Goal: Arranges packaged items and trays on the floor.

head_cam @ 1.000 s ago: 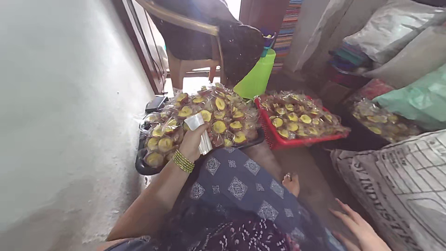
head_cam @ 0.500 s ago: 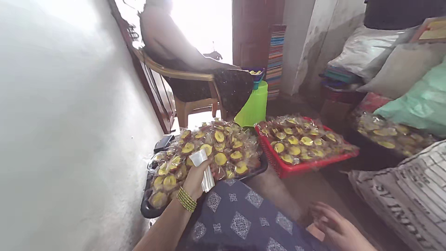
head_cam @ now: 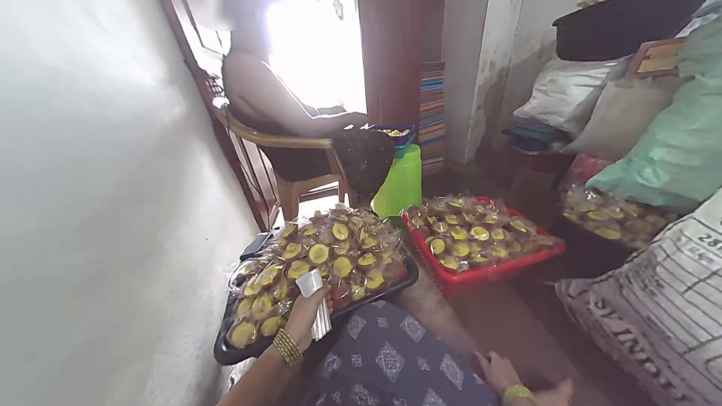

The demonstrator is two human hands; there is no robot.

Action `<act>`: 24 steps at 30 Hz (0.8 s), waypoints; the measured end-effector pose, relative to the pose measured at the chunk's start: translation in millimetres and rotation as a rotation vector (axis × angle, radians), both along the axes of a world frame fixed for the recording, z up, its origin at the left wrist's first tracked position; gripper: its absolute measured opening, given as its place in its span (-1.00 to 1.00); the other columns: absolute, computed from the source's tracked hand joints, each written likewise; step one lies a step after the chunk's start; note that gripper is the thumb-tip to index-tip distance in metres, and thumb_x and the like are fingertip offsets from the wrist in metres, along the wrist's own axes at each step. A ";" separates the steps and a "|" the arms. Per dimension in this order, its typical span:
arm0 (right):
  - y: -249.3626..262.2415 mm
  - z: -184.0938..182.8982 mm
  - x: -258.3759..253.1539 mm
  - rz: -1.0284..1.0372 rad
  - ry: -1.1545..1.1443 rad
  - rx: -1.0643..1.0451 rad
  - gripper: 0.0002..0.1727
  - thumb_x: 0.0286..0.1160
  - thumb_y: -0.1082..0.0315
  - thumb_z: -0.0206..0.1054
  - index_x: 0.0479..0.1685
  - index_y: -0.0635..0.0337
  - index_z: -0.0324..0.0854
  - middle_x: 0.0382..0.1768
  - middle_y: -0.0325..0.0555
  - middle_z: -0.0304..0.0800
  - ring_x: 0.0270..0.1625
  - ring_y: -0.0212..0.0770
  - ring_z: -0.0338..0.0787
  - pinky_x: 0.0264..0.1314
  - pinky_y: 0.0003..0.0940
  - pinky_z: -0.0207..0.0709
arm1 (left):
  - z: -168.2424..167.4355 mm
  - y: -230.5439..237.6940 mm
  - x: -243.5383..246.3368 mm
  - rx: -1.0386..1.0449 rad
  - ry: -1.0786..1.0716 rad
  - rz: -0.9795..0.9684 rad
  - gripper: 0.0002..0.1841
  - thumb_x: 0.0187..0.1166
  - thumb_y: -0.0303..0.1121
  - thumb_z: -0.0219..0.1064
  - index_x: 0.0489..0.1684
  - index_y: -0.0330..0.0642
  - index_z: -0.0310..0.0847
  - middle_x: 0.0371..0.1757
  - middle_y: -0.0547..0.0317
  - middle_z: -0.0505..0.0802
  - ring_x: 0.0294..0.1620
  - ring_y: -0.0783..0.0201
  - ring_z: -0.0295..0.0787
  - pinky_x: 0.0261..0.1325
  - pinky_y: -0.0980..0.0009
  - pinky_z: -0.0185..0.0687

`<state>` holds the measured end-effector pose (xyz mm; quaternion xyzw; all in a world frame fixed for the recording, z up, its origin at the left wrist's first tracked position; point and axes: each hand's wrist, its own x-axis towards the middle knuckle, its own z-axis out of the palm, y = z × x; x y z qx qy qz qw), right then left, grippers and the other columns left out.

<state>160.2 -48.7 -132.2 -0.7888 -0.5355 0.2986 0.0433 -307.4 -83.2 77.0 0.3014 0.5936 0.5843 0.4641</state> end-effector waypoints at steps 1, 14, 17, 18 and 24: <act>-2.5 1.9 7.2 -0.029 -0.035 0.024 -0.25 0.68 -0.24 0.16 0.41 0.32 0.64 0.49 0.44 0.57 0.60 0.37 0.52 0.61 0.30 0.38 | -3.6 4.8 2.9 0.004 0.016 0.007 -0.61 0.65 -0.26 0.39 0.26 -0.36 0.52 -0.24 -0.04 0.82 -0.32 0.17 0.82 -0.19 0.23 0.82; -0.1 -5.5 33.8 -0.167 -0.297 0.128 -0.17 0.65 -0.36 -0.01 0.46 0.20 0.65 0.59 0.33 0.51 0.69 0.39 0.39 0.68 0.57 0.03 | -42.7 35.3 19.9 0.008 1.207 -0.096 -0.41 0.73 -0.06 0.19 0.53 -0.38 0.48 0.34 -0.26 0.76 0.38 -0.12 0.73 0.52 -0.05 0.56; 2.2 -15.4 28.5 -0.099 -0.340 0.078 -0.13 0.63 -0.41 -0.02 0.45 0.19 0.64 0.57 0.31 0.53 0.68 0.36 0.41 0.66 0.52 0.12 | -35.3 38.5 24.1 -0.184 1.594 -0.355 -0.51 0.64 -0.27 0.25 0.53 -0.24 0.53 0.46 -0.22 0.69 0.49 -0.19 0.63 0.54 -0.14 0.49; 0.7 -16.3 26.6 -0.088 -0.353 0.076 -0.15 0.61 -0.42 0.00 0.41 0.16 0.68 0.54 0.30 0.57 0.65 0.36 0.45 0.62 0.52 0.19 | -38.4 40.9 25.9 -0.215 1.635 -0.391 -0.51 0.60 -0.29 0.29 0.52 -0.21 0.56 0.46 -0.21 0.70 0.47 -0.20 0.64 0.49 -0.18 0.52; -0.4 -24.7 23.5 -0.067 -0.364 0.105 -0.19 0.58 -0.42 0.05 0.22 0.16 0.77 0.39 0.21 0.71 0.54 0.29 0.58 0.50 0.40 0.39 | -33.6 59.8 31.2 -0.269 1.710 -0.533 -0.52 0.58 -0.34 0.30 0.52 -0.09 0.55 0.45 -0.11 0.71 0.45 -0.17 0.66 0.44 -0.21 0.56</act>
